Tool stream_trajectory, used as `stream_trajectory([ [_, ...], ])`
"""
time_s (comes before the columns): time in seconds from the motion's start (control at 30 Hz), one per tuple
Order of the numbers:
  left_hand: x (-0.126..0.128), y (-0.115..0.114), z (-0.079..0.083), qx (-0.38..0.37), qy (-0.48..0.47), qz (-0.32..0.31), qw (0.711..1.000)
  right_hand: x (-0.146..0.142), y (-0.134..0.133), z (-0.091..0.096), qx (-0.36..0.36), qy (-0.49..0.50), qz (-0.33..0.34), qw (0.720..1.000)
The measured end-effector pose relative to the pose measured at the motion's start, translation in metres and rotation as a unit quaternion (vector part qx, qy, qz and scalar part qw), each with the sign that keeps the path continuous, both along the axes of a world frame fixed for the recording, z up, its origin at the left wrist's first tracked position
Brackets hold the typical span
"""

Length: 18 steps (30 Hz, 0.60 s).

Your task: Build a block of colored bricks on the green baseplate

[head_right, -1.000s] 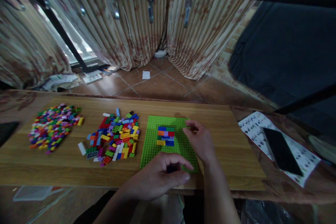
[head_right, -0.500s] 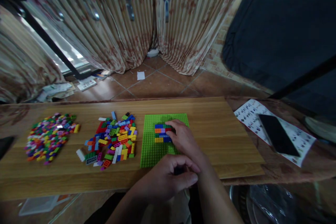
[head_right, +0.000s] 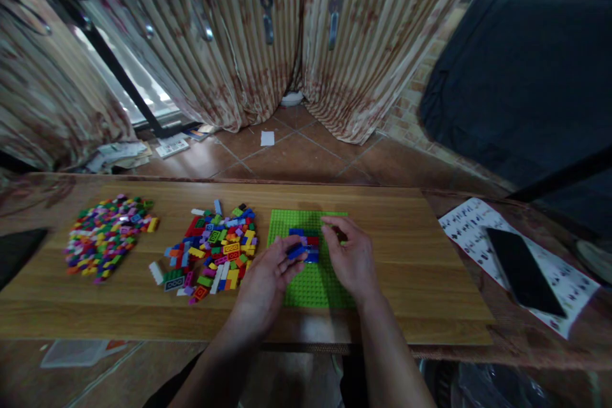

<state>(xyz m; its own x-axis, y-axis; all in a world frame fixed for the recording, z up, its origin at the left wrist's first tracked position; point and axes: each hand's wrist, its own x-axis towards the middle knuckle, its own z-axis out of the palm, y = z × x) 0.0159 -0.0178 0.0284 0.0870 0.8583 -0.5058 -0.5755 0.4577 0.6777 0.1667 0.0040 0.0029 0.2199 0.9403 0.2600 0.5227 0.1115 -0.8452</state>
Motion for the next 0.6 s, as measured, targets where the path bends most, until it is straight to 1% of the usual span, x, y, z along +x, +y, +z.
stream_trajectory([
  [0.07,-0.002,0.002,0.001,-0.018,-0.019,0.034,0.999,-0.001,-0.003,0.004,0.016,0.048,0.011,0.999],
  [0.13,-0.002,0.003,0.001,-0.030,-0.027,0.054,0.998,-0.004,-0.006,0.008,0.014,0.066,0.053,0.996],
  [0.23,-0.001,0.003,0.001,-0.028,-0.041,0.063,0.997,-0.011,-0.010,0.011,-0.011,0.035,0.122,0.992],
  [0.3,0.000,0.002,0.000,-0.018,-0.049,0.056,0.997,-0.017,-0.011,0.010,-0.022,-0.004,0.149,0.989],
  [0.37,0.000,0.001,-0.001,-0.009,-0.054,0.044,0.998,-0.022,-0.012,0.007,-0.023,-0.039,0.158,0.986],
  [0.43,0.000,0.000,-0.001,0.001,-0.054,0.032,0.998,-0.025,-0.012,0.004,-0.014,-0.057,0.152,0.987],
  [0.5,-0.003,0.001,0.000,0.013,-0.046,0.018,0.999,-0.026,-0.013,0.003,0.001,-0.058,0.142,0.988],
  [0.6,-0.013,0.004,0.005,0.021,-0.008,0.005,1.000,-0.022,-0.013,0.004,0.019,-0.058,0.143,0.988],
])
